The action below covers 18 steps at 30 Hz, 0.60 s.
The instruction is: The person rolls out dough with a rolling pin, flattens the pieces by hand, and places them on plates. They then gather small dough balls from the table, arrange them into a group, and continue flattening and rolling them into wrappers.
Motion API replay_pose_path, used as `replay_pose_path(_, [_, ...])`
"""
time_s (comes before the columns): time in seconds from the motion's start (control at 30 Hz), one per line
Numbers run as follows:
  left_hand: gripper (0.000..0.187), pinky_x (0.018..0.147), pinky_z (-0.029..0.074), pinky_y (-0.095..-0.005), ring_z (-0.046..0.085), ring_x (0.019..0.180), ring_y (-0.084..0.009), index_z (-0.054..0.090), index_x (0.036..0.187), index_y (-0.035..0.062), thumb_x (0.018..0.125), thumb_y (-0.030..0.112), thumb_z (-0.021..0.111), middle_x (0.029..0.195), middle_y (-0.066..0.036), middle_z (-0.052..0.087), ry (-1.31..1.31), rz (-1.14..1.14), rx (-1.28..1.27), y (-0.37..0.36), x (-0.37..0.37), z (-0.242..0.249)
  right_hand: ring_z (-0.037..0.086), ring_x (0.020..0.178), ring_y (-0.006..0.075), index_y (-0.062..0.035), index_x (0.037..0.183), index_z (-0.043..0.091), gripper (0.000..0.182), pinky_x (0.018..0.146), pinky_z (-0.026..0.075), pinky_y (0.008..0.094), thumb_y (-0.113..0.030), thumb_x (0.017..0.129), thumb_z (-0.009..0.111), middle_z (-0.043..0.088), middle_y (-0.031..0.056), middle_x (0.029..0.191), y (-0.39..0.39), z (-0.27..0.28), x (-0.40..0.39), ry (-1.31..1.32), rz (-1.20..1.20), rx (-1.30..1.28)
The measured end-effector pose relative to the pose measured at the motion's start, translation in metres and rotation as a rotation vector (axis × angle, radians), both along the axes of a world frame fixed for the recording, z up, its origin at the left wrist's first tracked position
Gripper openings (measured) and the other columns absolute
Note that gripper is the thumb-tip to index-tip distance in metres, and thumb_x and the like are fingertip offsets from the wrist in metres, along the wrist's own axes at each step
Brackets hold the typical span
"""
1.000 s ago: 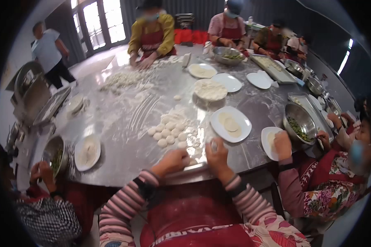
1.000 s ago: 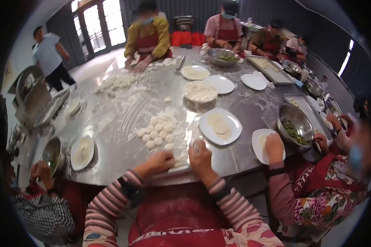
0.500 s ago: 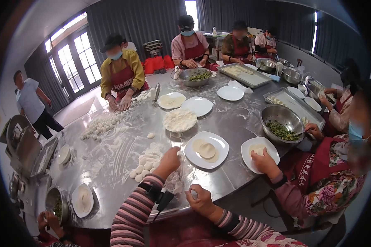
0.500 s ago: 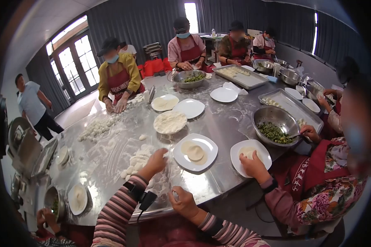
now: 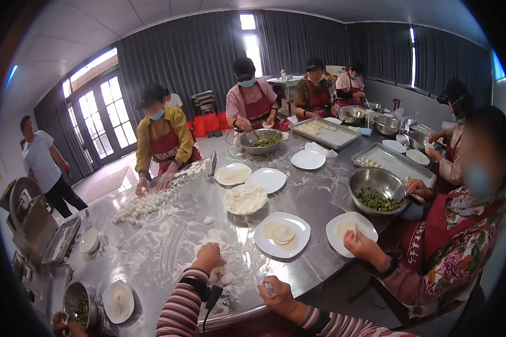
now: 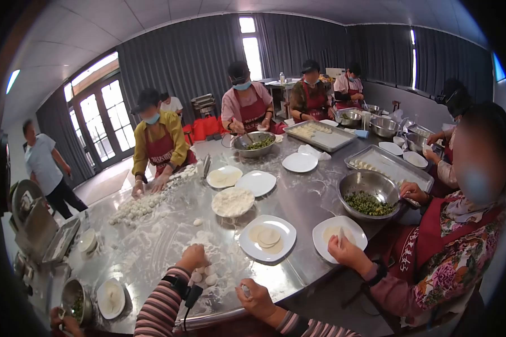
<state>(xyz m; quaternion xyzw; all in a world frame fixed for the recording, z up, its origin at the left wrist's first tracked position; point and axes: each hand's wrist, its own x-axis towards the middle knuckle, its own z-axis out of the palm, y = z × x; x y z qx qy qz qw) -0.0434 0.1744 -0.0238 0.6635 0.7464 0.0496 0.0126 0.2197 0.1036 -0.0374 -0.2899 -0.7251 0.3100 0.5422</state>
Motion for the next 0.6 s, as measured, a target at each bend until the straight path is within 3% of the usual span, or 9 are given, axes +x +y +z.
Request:
replay_pose_path(0.07, [0.029,0.078,0.049,-0.0459,0.058,0.091,-0.037,0.058,0.093,0.0021,0.067,0.01,0.068,0.094,-0.02,0.058,-0.009,0.039,-0.039,-0.006,0.002,0.005,0.058,0.054,0.0312,-0.0049,0.091,0.053,0.021,0.048,0.045,0.0345,-0.004,0.076,0.068,0.055,0.0139,0.066,0.002,-0.003,-0.003,0.001,-0.008,0.031])
replay_pose_path(0.13, [0.028,0.076,0.049,-0.0457,0.059,0.092,-0.0342,0.055,0.094,0.0037,0.069,0.01,0.067,0.093,-0.017,0.06,0.012,-0.122,0.146,-0.012,0.01,0.007,0.058,0.054,0.0311,-0.0049,0.091,0.053,0.021,0.048,0.045,0.0346,-0.004,0.076,0.068,0.055,0.014,0.066,0.002,0.001,-0.001,-0.007,-0.022,0.061])
replay_pose_path(0.23, [0.021,0.073,0.048,-0.0455,0.06,0.088,-0.0333,0.054,0.088,0.004,0.071,0.01,0.065,0.088,-0.014,0.061,0.04,-0.168,0.372,-0.017,0.002,-0.004,0.058,0.054,0.0311,-0.0047,0.091,0.052,0.022,0.048,0.045,0.0343,-0.004,0.076,0.068,0.055,0.014,0.066,-0.003,0.001,-0.001,-0.039,-0.034,0.013])
replay_pose_path(0.3, [0.013,0.066,0.049,-0.0393,0.061,0.075,-0.0331,0.058,0.081,0.0014,0.073,0.01,0.064,0.079,-0.015,0.062,-0.24,0.035,0.517,-0.018,-0.002,0.001,0.059,0.053,0.0302,-0.0046,0.09,0.052,0.021,0.047,0.044,0.0335,-0.004,0.076,0.067,0.054,0.0139,0.064,0.003,-0.002,-0.002,-0.022,-0.031,0.058])
replay_pose_path(0.37, [0.015,0.063,0.05,-0.0344,0.062,0.07,-0.0247,0.061,0.083,-0.0001,0.072,0.008,0.067,0.075,-0.012,0.064,-0.707,0.121,0.457,-0.025,-0.003,0.004,0.059,0.053,0.0292,-0.0048,0.09,0.052,0.021,0.047,0.044,0.0332,-0.003,0.077,0.067,0.053,0.0138,0.064,-0.003,0.002,-0.003,-0.015,-0.027,0.003])
replay_pose_path(0.4, [0.015,0.063,0.05,-0.0344,0.062,0.07,-0.0247,0.061,0.083,-0.0001,0.072,0.008,0.067,0.075,-0.012,0.064,-0.716,0.126,0.449,-0.032,0.002,0.004,0.059,0.054,0.0287,-0.005,0.09,0.052,0.02,0.047,0.044,0.0333,-0.003,0.077,0.067,0.053,0.014,0.064,-0.002,-0.003,-0.003,-0.018,-0.031,0.056])
replay_pose_path(0.47, [0.02,0.064,0.049,-0.0314,0.061,0.069,-0.017,0.063,0.086,-0.002,0.07,0.007,0.07,0.074,-0.01,0.065,-1.021,0.129,0.21,-0.045,0.016,0.006,0.059,0.054,0.0282,-0.0055,0.09,0.051,0.019,0.048,0.044,0.0336,-0.004,0.078,0.067,0.054,0.0144,0.065,0.002,-0.004,-0.003,0.006,-0.032,0.11])
replay_pose_path(0.6, [0.024,0.071,0.049,-0.029,0.062,0.074,-0.0163,0.065,0.09,-0.003,0.072,0.012,0.072,0.079,-0.011,0.067,-0.935,-0.051,0.011,-0.084,0.031,-0.017,0.06,0.055,0.028,-0.0057,0.09,0.051,0.019,0.049,0.045,0.0333,-0.005,0.078,0.067,0.055,0.0141,0.066,0.002,-0.012,-0.003,-0.066,-0.04,0.17])
